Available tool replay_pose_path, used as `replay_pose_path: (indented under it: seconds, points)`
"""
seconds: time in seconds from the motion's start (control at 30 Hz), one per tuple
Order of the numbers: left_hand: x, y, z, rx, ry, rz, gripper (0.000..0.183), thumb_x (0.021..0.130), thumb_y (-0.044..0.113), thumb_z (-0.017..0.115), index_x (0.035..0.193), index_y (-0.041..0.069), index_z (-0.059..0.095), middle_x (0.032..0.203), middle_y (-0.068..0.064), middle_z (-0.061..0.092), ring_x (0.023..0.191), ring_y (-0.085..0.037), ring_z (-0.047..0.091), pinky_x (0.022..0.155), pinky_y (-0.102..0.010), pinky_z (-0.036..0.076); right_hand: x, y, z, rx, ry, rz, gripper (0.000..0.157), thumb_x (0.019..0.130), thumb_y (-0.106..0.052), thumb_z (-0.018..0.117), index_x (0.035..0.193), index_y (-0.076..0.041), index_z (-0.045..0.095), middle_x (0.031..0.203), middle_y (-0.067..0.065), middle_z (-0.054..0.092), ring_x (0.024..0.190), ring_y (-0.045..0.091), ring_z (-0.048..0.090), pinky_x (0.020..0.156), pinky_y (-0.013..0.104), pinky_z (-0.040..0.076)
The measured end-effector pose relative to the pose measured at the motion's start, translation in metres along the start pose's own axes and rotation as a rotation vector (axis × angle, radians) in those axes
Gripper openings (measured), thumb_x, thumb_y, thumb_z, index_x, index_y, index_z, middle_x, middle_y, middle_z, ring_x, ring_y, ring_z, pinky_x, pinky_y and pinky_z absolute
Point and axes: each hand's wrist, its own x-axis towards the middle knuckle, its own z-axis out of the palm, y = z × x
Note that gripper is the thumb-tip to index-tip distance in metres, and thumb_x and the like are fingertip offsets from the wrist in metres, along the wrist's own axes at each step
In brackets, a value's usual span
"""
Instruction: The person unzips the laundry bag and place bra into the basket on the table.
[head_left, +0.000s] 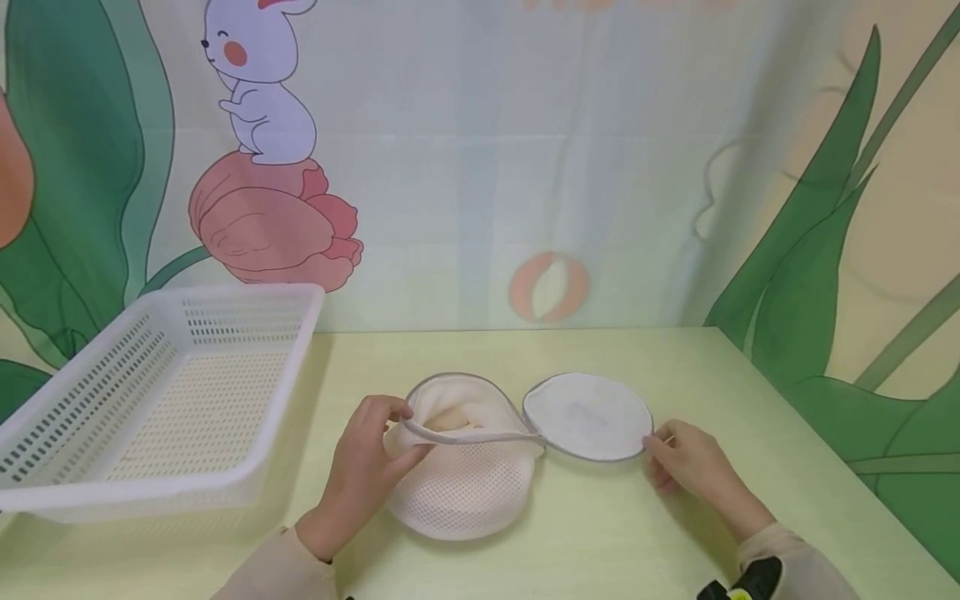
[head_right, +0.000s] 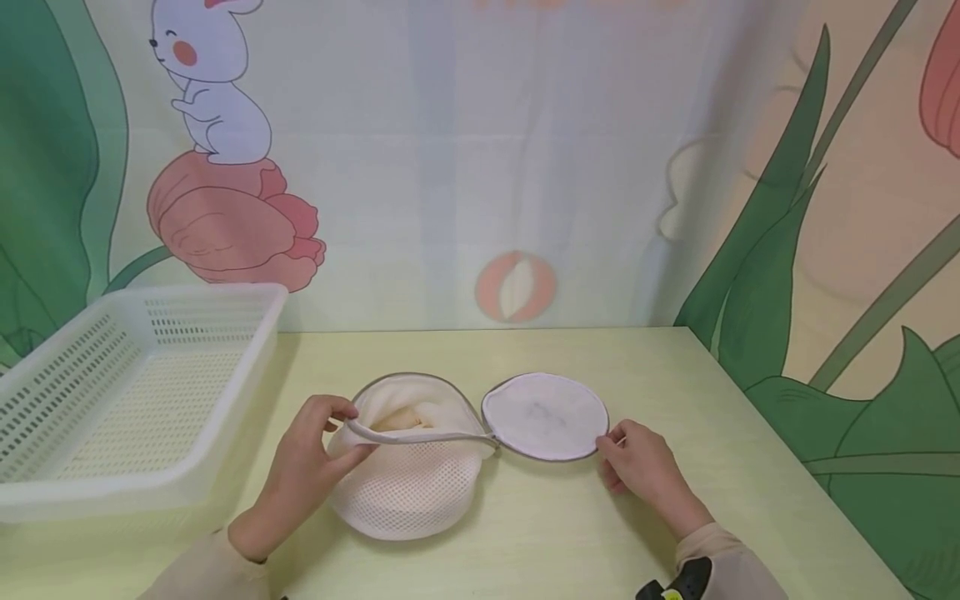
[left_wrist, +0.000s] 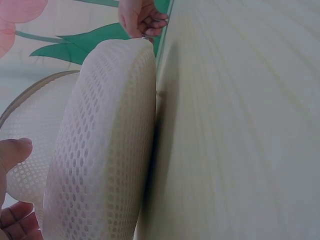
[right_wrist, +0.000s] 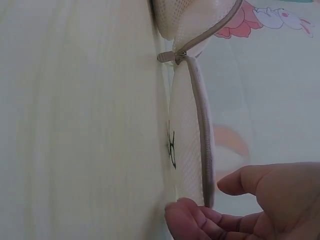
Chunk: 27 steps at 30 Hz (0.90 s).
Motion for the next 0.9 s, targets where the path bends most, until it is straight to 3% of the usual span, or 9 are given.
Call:
replay_pose_path:
  seconds: [0.17,0.47,0.9]
  points:
    - [0.001,0.002,0.001,0.007,-0.006,-0.012,0.049,0.059,0.002,0.089,0.095,0.004,0.056,0.096,-0.007,0.058,0.086,-0.022,0.058,0.069,-0.034,0.052,-0.002,-0.004,-0.007,-0.110,0.018,-0.007,0.023,0.097,-0.020,0.052,0.091,0.002,0.054,0.069,0.006,0.059,0.056,0.017,0.056,0.052,0.030,0.048]
    - [0.003,0.004,0.000,0.007,-0.005,-0.021,0.048,0.061,0.004,0.089,0.095,0.004,0.056,0.094,-0.007,0.058,0.085,-0.021,0.058,0.068,-0.035,0.053,-0.008,-0.018,-0.013,-0.157,0.068,-0.058,0.022,0.096,-0.020,0.054,0.095,0.002,0.054,0.068,0.005,0.057,0.055,0.016,0.053,0.050,0.030,0.043]
    - [0.003,0.006,0.000,0.008,-0.013,-0.027,0.047,0.061,0.003,0.089,0.095,0.004,0.055,0.094,-0.007,0.059,0.084,-0.023,0.059,0.067,-0.034,0.053,-0.019,-0.050,-0.007,-0.029,0.072,-0.136,0.022,0.095,-0.020,0.057,0.097,0.001,0.056,0.078,0.008,0.066,0.062,0.015,0.060,0.054,0.029,0.052]
